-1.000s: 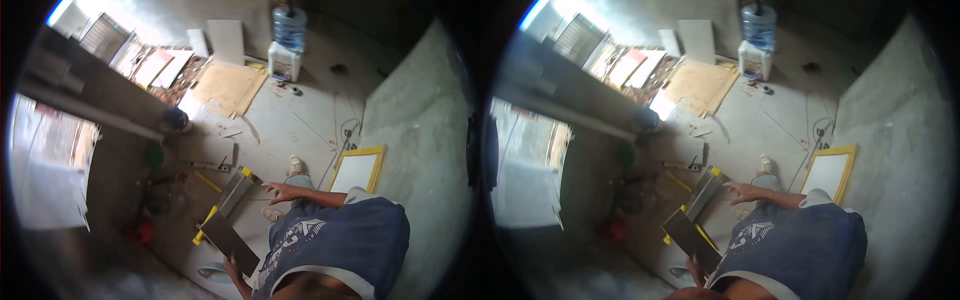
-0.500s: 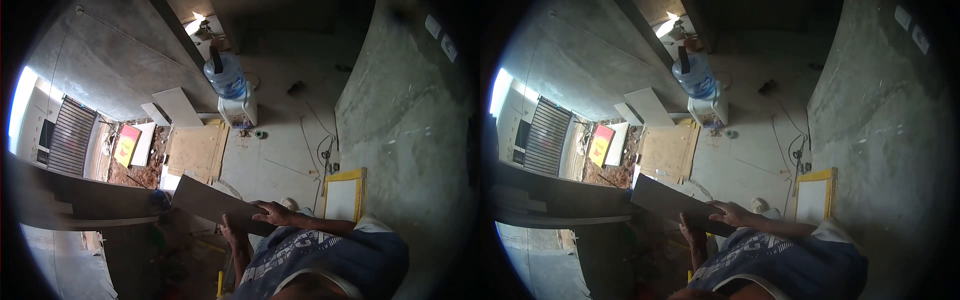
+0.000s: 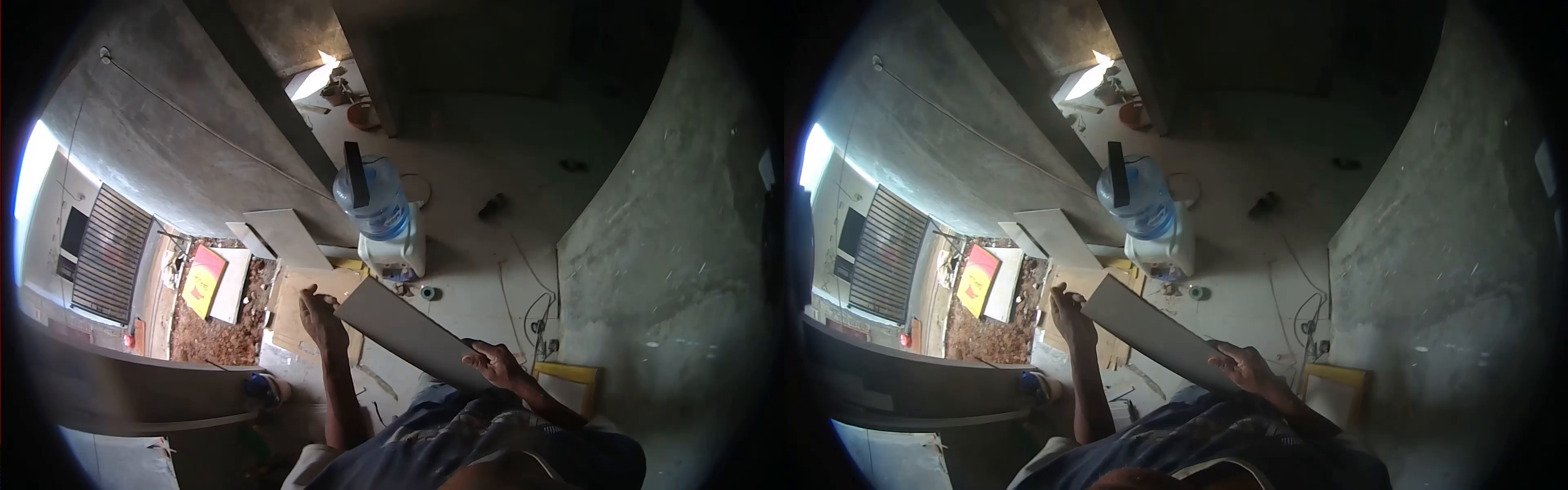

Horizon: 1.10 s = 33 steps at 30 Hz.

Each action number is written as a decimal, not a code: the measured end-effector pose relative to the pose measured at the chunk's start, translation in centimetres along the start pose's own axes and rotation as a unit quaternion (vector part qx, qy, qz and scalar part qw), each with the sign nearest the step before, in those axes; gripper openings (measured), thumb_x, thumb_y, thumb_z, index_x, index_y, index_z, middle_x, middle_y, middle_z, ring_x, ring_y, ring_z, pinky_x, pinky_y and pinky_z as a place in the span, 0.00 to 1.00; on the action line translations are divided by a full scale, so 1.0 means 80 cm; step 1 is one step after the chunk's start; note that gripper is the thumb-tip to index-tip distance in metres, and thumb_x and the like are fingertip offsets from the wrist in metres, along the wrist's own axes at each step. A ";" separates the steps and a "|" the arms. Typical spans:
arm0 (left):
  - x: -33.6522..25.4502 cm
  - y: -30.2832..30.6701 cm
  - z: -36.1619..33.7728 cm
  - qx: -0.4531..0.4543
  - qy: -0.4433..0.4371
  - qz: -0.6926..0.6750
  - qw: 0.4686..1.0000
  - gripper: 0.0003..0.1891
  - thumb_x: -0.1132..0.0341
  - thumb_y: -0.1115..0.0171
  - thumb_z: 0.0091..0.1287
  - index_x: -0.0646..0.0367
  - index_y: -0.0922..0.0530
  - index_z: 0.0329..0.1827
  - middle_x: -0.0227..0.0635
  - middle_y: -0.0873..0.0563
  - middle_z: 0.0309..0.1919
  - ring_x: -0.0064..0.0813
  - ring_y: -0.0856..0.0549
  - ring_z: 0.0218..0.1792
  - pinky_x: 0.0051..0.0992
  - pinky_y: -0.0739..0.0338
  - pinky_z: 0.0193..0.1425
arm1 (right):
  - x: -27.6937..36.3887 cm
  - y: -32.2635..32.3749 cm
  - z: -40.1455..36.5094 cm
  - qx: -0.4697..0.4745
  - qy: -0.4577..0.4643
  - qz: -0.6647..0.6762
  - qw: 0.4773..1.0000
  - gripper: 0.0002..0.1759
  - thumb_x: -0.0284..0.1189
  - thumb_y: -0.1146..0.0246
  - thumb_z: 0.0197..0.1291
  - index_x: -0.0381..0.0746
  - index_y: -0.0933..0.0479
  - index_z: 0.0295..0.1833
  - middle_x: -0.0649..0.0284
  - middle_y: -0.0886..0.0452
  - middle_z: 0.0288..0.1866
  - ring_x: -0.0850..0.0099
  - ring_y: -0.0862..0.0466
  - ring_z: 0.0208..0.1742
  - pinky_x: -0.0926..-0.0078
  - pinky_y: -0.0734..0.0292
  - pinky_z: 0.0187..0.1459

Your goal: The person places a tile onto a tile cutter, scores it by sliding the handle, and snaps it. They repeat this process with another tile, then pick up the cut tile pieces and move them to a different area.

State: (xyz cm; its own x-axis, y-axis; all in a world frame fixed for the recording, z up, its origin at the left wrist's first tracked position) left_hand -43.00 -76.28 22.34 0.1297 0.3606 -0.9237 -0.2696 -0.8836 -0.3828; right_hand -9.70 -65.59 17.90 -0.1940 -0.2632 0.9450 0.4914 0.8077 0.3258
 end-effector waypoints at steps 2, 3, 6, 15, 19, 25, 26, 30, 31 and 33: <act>0.035 -0.059 0.052 0.009 0.057 -0.068 0.996 0.28 0.39 0.52 0.77 0.60 0.27 0.44 0.30 0.25 0.27 0.23 0.25 0.28 0.24 0.27 0.36 | -0.016 0.033 0.024 -0.094 -0.024 0.096 0.991 0.15 0.30 0.38 0.72 0.31 0.24 0.58 0.63 0.13 0.35 0.79 0.16 0.38 0.79 0.22 0.41; 0.063 -0.081 0.074 0.110 0.082 -0.081 0.987 0.28 0.39 0.52 0.77 0.61 0.27 0.50 0.34 0.22 0.32 0.26 0.22 0.33 0.26 0.25 0.39 | -0.019 0.049 0.030 -0.124 -0.057 0.114 0.984 0.15 0.31 0.38 0.72 0.32 0.24 0.56 0.66 0.16 0.33 0.81 0.19 0.36 0.80 0.24 0.40; 0.081 -0.223 0.088 0.281 0.156 -0.048 0.946 0.34 0.41 0.47 0.76 0.62 0.33 0.69 0.44 0.18 0.53 0.33 0.19 0.54 0.32 0.23 0.54 | -0.008 0.118 0.076 -0.229 -0.114 0.067 0.964 0.15 0.36 0.39 0.72 0.33 0.23 0.52 0.73 0.26 0.31 0.85 0.29 0.34 0.82 0.31 0.36; 0.264 -0.487 0.141 0.364 0.328 -0.075 0.869 0.23 0.50 0.41 0.76 0.61 0.26 0.61 0.29 0.18 0.47 0.17 0.20 0.46 0.22 0.24 0.49 | -0.099 0.344 0.393 -0.199 -0.069 0.142 0.967 0.21 0.41 0.38 0.72 0.33 0.25 0.55 0.70 0.24 0.34 0.83 0.28 0.35 0.81 0.31 0.38; 0.287 -0.526 0.249 0.238 0.301 -0.112 0.917 0.24 0.40 0.50 0.77 0.54 0.24 0.46 0.24 0.21 0.34 0.15 0.23 0.31 0.19 0.30 0.30 | -0.148 0.393 0.534 -0.061 -0.076 0.061 0.993 0.35 0.43 0.33 0.68 0.30 0.33 0.70 0.52 0.20 0.59 0.71 0.23 0.63 0.75 0.25 0.61; 0.246 -0.561 0.425 0.084 0.148 -0.185 0.968 0.37 0.36 0.52 0.75 0.57 0.35 0.74 0.38 0.26 0.66 0.35 0.25 0.65 0.37 0.28 0.69 | -0.196 0.485 0.660 0.047 -0.172 0.169 0.969 0.23 0.29 0.35 0.69 0.30 0.28 0.65 0.58 0.14 0.49 0.73 0.14 0.45 0.77 0.18 0.48; 0.237 -0.564 0.460 0.085 0.139 -0.229 0.960 0.35 0.36 0.50 0.74 0.57 0.31 0.70 0.38 0.22 0.62 0.35 0.21 0.60 0.35 0.23 0.63 | -0.234 0.507 0.678 -0.006 -0.169 0.114 0.979 0.20 0.31 0.34 0.69 0.30 0.24 0.60 0.58 0.13 0.43 0.73 0.13 0.40 0.76 0.17 0.43; 0.238 -0.550 0.574 0.033 0.017 -0.024 0.999 0.30 0.44 0.57 0.81 0.62 0.31 0.70 0.39 0.22 0.59 0.34 0.21 0.58 0.36 0.24 0.63 | -0.447 0.595 0.689 -0.101 -0.271 -0.107 0.951 0.18 0.39 0.32 0.64 0.32 0.18 0.38 0.58 0.17 0.22 0.72 0.15 0.23 0.69 0.20 0.27; 0.242 -0.549 0.597 -0.008 0.008 -0.061 0.998 0.28 0.48 0.51 0.79 0.62 0.30 0.68 0.42 0.21 0.58 0.38 0.19 0.57 0.39 0.22 0.62 | -0.544 0.606 0.659 -0.081 -0.244 -0.175 0.951 0.16 0.37 0.30 0.62 0.33 0.17 0.38 0.59 0.17 0.23 0.70 0.15 0.22 0.68 0.20 0.26; 0.235 -0.595 0.657 -0.045 -0.034 -0.065 0.996 0.22 0.55 0.42 0.75 0.64 0.24 0.62 0.42 0.16 0.51 0.35 0.15 0.50 0.37 0.18 0.55 | -0.644 0.620 0.630 0.277 -0.212 -0.439 0.828 0.17 0.36 0.27 0.46 0.44 0.14 0.44 0.54 0.14 0.45 0.60 0.14 0.42 0.60 0.19 0.46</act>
State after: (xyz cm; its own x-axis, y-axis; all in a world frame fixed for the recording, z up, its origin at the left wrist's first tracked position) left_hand -77.88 -11.71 22.29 0.0932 0.4908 -0.8663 -0.1675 -0.8499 -0.4995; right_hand -18.11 14.60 -16.04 -0.6078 -0.7635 0.2182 -0.4388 0.5520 0.7090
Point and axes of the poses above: each hand's wrist, its own z-axis towards the middle knuckle, its own y-axis out of the back of the hand, x = y × z, the point moved 2 cm from there along z, towards the middle knuckle
